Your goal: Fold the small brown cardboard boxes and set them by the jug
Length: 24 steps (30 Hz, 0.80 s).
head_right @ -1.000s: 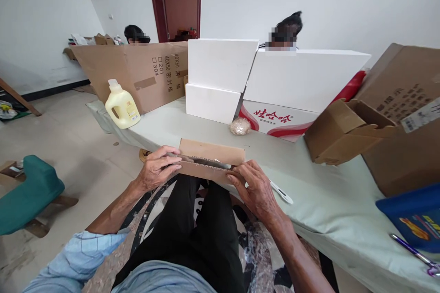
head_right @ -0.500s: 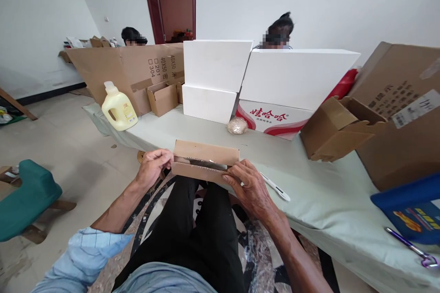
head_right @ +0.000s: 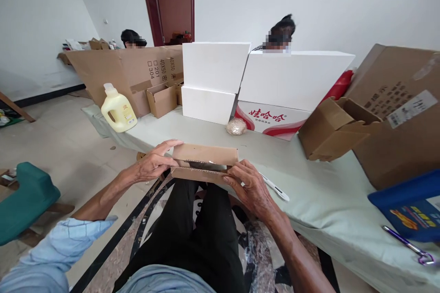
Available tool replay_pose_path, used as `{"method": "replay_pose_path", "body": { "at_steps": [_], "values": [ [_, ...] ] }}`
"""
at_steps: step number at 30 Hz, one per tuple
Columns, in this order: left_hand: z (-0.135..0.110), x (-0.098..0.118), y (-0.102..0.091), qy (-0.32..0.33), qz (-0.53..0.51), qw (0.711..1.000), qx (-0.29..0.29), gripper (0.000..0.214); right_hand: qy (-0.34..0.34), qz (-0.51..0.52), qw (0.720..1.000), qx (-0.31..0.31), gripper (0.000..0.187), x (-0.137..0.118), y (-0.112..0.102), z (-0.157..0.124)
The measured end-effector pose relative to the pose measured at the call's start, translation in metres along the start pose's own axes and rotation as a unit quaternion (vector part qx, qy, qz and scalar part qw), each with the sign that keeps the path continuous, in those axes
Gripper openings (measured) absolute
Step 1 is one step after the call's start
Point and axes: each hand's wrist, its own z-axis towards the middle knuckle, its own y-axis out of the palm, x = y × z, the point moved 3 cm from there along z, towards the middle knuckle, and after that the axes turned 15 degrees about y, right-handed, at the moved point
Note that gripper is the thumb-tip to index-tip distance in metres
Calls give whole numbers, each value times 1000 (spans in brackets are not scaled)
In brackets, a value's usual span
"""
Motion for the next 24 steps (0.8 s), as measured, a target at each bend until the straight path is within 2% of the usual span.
{"method": "replay_pose_path", "body": {
  "at_steps": [2,5,7,10,13,19,21,24],
  "values": [
    [7,-5,1,14,11,999,-36,41,6,4,1000,-5,32,1,0,-1],
    [13,-13,1,26,27,998,-44,44,10,9,1000,-4,30,2,0,-2],
    [14,-15,1,42,34,998,-38,43,10,10,1000,1,29,1,0,-3],
    [18,-17,-4,45,22,999,6,46,6,3,1000,6,28,-3,0,-4],
    [22,-19,-9,13,-5,999,43,46,1,-18,1000,2,27,-9,0,-7],
    [29,-19,-10,-65,-37,996,40,50,-6,-35,999,6,28,-21,-2,-10],
    [32,-17,-8,-106,-65,992,26,60,-14,-31,999,0,26,-22,-2,-8],
    [38,-13,-6,-165,-111,980,-17,85,-38,-45,997,-51,19,-22,0,-2]
  ]
}}
